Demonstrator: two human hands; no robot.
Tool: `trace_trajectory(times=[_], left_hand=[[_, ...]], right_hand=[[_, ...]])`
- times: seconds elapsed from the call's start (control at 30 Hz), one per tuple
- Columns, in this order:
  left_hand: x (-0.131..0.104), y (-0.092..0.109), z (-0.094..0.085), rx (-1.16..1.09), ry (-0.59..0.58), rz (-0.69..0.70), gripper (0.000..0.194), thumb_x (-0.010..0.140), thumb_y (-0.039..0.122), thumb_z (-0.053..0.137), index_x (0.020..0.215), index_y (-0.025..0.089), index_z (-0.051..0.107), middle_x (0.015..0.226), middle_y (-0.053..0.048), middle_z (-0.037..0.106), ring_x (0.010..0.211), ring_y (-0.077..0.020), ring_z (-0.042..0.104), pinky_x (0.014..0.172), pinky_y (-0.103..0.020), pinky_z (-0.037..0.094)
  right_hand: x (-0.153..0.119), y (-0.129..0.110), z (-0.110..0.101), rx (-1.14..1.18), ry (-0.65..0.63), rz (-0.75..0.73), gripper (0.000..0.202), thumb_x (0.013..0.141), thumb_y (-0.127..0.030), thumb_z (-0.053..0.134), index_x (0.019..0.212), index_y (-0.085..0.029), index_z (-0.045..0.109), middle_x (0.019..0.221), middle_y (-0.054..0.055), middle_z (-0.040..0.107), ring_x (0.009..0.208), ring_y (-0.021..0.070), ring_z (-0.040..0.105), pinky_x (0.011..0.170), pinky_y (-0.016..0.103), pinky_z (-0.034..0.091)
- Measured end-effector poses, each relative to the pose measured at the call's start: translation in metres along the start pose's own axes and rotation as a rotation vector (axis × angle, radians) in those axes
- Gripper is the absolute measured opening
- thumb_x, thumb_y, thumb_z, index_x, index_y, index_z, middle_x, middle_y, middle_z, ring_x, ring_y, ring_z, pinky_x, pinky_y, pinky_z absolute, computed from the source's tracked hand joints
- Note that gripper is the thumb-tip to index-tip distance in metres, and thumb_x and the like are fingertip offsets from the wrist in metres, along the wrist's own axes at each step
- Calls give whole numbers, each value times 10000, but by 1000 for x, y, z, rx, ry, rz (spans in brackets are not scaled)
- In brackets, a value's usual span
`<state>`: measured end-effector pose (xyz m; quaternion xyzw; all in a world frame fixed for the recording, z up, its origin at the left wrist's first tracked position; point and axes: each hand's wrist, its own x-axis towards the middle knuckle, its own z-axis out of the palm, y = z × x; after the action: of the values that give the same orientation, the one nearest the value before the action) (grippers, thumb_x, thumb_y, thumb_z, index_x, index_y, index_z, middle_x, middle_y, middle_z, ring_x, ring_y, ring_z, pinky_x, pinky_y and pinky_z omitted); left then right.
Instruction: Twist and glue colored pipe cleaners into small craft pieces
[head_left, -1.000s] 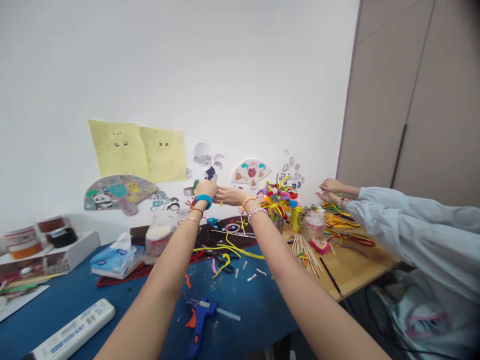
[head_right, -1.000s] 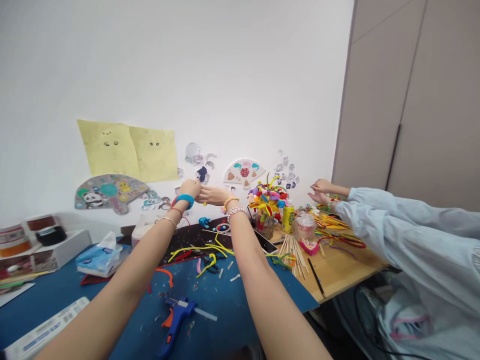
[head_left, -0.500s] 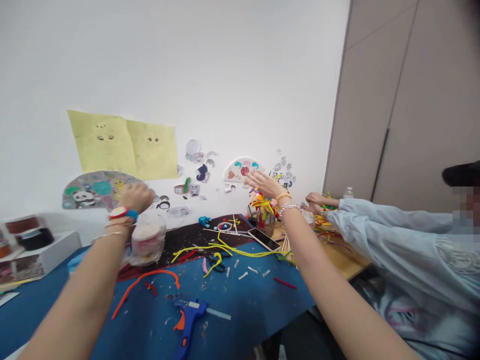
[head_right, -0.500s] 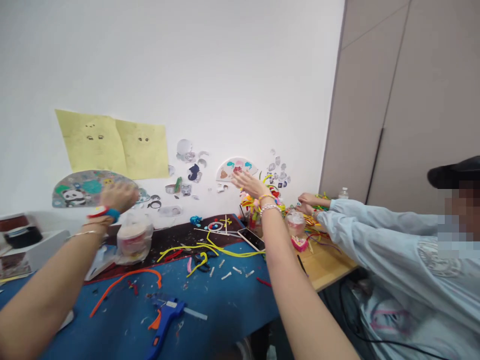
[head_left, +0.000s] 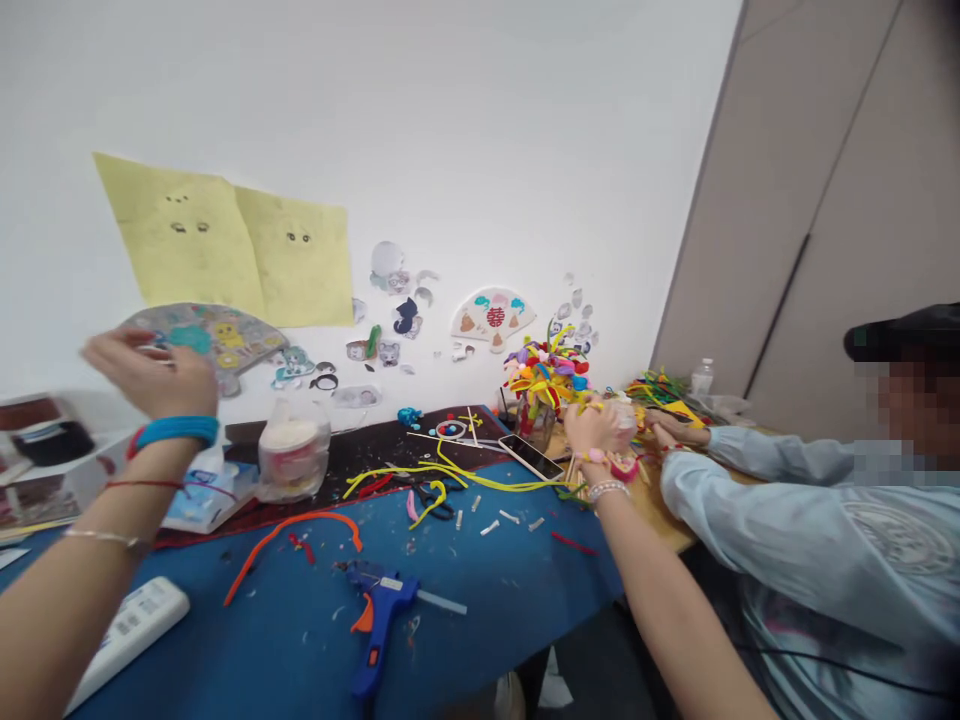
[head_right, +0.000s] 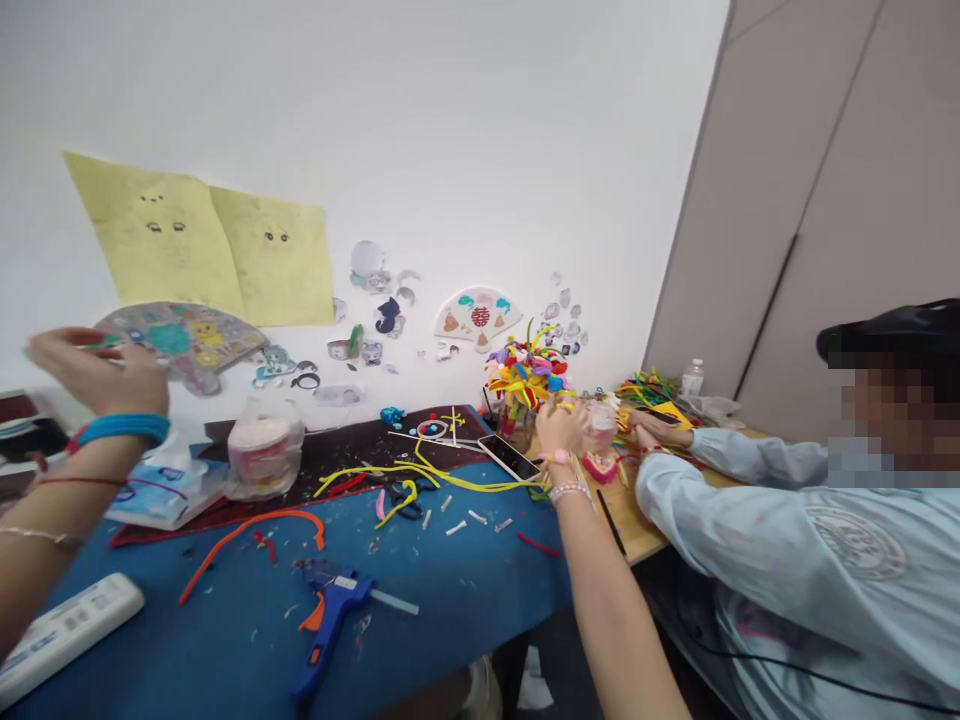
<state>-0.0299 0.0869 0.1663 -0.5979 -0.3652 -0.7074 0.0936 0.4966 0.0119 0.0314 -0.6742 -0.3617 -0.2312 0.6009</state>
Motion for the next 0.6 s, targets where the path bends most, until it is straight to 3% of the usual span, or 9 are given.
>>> trace_trajectory(times=[0.07,0.13,0.2,0.23,0.3,0.37,0.43,0.5,0.6], left_hand=[[-21,10,16,-43,2,-62,221,821,336,387,881,134,452,1009,-76,544,936,-215,572,648,-406,373],[-50,25,24,-97,-152,-68,138,794,272,423,903,204,472,765,6,572,669,-149,591,568,-332,421],[-82,45,24,-119,-306,-34,115,756,220,471,870,219,489,633,36,537,558,-134,561,523,-295,444],[-98,57,22,-117,-404,4,112,756,216,498,868,219,502,622,34,534,553,-139,554,521,-290,452],[-125,79,15,-86,-688,240,154,796,173,472,945,206,495,756,-17,578,679,-162,577,614,-304,488],[-143,98,10,-74,-751,559,215,802,122,447,993,196,514,953,-85,613,855,-202,578,741,-349,491],[-153,109,10,-97,-784,802,291,776,89,444,1038,179,533,988,-100,629,878,-212,573,787,-375,483],[-155,112,15,-115,-777,899,338,763,92,457,1081,169,540,1047,-104,636,971,-236,564,884,-426,449],[-145,110,23,-137,-734,800,385,772,88,471,1143,178,528,1141,-98,617,1104,-246,518,983,-460,391]], right_hand=[[-23,-17,22,112,-75,125,207,808,-284,487,884,-112,574,929,136,573,968,267,497,892,495,339],[-43,-37,44,253,-176,223,198,853,-321,524,883,-130,570,865,45,579,818,176,553,780,381,442],[-61,-61,61,409,-283,299,225,880,-349,525,903,-130,571,844,15,582,722,126,562,675,303,477],[-70,-74,69,495,-342,328,229,886,-350,521,894,-127,571,817,7,579,680,111,555,632,276,477],[-84,-104,79,668,-466,384,233,888,-347,519,818,-127,556,701,-27,539,558,76,500,537,225,442],[-94,-138,83,842,-602,428,259,857,-331,546,683,-147,494,544,-79,411,442,53,385,465,195,370],[-102,-174,81,1010,-745,465,288,792,-327,570,600,-184,410,458,-114,252,389,50,273,440,193,322],[-107,-210,72,1155,-902,477,302,733,-349,585,575,-202,373,449,-118,210,393,56,243,443,202,311],[-108,-255,49,1313,-1084,462,334,702,-359,601,561,-212,336,464,-104,233,418,68,241,467,219,319]])
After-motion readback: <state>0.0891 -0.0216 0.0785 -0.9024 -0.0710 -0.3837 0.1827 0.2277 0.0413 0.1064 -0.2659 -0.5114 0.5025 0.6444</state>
